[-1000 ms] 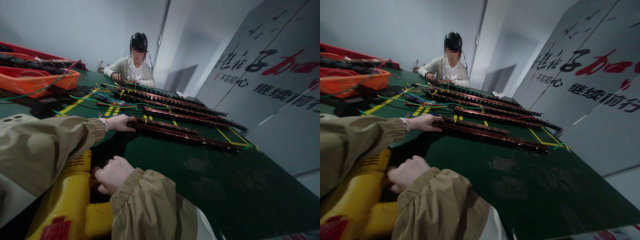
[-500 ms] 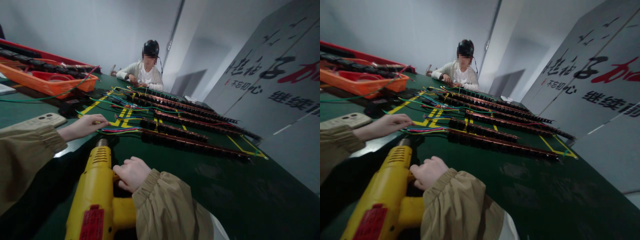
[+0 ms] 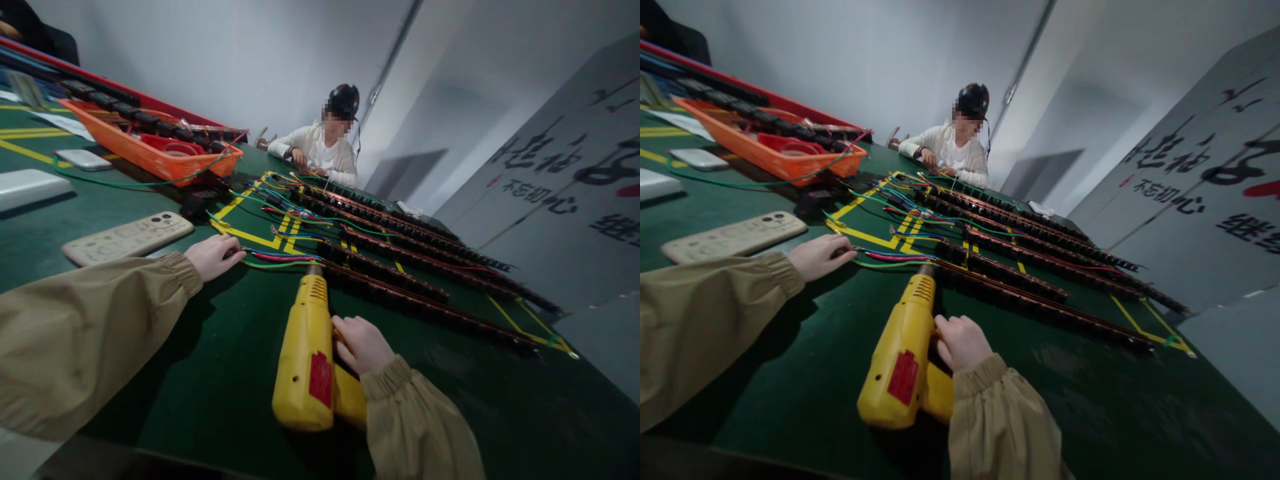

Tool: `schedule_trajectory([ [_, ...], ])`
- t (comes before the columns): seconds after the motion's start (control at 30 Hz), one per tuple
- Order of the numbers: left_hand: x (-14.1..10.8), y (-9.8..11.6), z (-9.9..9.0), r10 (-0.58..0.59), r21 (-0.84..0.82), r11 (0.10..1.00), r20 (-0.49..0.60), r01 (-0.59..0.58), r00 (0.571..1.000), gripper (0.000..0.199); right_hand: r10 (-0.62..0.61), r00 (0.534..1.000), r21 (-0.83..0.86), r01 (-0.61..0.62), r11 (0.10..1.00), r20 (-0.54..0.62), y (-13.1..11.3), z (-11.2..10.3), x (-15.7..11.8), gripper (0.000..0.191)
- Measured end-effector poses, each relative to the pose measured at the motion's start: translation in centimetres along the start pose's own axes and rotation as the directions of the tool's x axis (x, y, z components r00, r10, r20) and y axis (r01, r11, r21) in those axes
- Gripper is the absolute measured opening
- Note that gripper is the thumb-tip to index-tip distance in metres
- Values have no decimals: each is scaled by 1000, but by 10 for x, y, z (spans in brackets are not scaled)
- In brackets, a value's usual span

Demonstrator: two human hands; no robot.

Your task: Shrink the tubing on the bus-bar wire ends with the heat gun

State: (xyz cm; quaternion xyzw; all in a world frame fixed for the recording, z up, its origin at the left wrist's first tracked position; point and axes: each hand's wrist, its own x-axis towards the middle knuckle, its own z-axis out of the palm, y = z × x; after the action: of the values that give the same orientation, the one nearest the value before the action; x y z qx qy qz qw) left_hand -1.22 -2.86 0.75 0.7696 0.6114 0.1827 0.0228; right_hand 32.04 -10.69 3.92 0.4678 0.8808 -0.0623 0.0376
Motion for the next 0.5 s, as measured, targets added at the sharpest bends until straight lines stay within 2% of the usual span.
schedule_trajectory([
  [0.07, 0, 3, -2, -103, 9, 995, 77, 102, 992, 49, 23, 999, 27, -22, 999, -22, 6, 4, -4, 12],
  [0.17, 0, 6, -4, -214, -1, 976, 131, 216, 968, 56, 49, 998, 26, -48, 999, -38, 9, 4, -6, 12],
  [0.33, 4, 0, -7, -251, -166, 946, 170, 279, 953, 58, 114, 993, -40, -115, 993, -24, 7, -4, -3, 11],
  [0.5, 7, -8, -1, -294, -263, 906, 175, 332, 940, 57, 71, 997, -137, -65, 988, 43, -7, -8, 11, 16],
])
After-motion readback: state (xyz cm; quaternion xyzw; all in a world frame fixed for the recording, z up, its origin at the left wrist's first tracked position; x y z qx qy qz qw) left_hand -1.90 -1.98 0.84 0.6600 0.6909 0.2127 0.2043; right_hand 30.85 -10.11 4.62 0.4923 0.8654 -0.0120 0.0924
